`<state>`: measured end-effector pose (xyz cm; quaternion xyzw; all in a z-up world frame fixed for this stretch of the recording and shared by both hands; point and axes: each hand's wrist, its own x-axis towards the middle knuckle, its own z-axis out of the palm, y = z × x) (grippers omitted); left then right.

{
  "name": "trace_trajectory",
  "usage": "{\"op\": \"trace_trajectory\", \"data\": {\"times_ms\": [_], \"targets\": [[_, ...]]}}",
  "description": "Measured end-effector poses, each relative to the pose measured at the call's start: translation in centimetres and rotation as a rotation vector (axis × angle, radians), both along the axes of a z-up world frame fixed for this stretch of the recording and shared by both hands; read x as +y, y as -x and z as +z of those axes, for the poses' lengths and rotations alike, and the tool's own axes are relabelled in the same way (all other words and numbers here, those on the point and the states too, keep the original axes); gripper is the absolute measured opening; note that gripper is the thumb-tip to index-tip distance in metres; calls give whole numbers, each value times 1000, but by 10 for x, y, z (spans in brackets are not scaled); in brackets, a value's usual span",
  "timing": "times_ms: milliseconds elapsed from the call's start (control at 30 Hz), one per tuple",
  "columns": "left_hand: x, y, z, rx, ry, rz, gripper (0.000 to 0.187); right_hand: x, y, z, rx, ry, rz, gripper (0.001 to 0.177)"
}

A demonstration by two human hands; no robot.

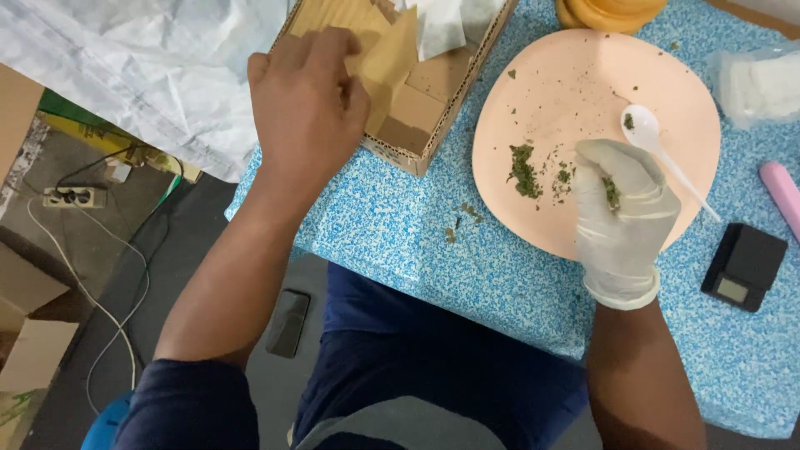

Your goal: Filling small paper tea bags with dried tea leaves using a spoon and sealing them with a handheld heat sealer.

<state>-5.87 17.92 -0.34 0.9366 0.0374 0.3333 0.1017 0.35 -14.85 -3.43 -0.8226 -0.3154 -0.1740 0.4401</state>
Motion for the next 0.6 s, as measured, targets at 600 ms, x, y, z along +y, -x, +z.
{"op": "trace_trajectory", "data": {"times_ms": [600], "targets": [[-7,-66,-1,327,-460,-190,48,2,-1,6,-3,13,-1,17]]}}
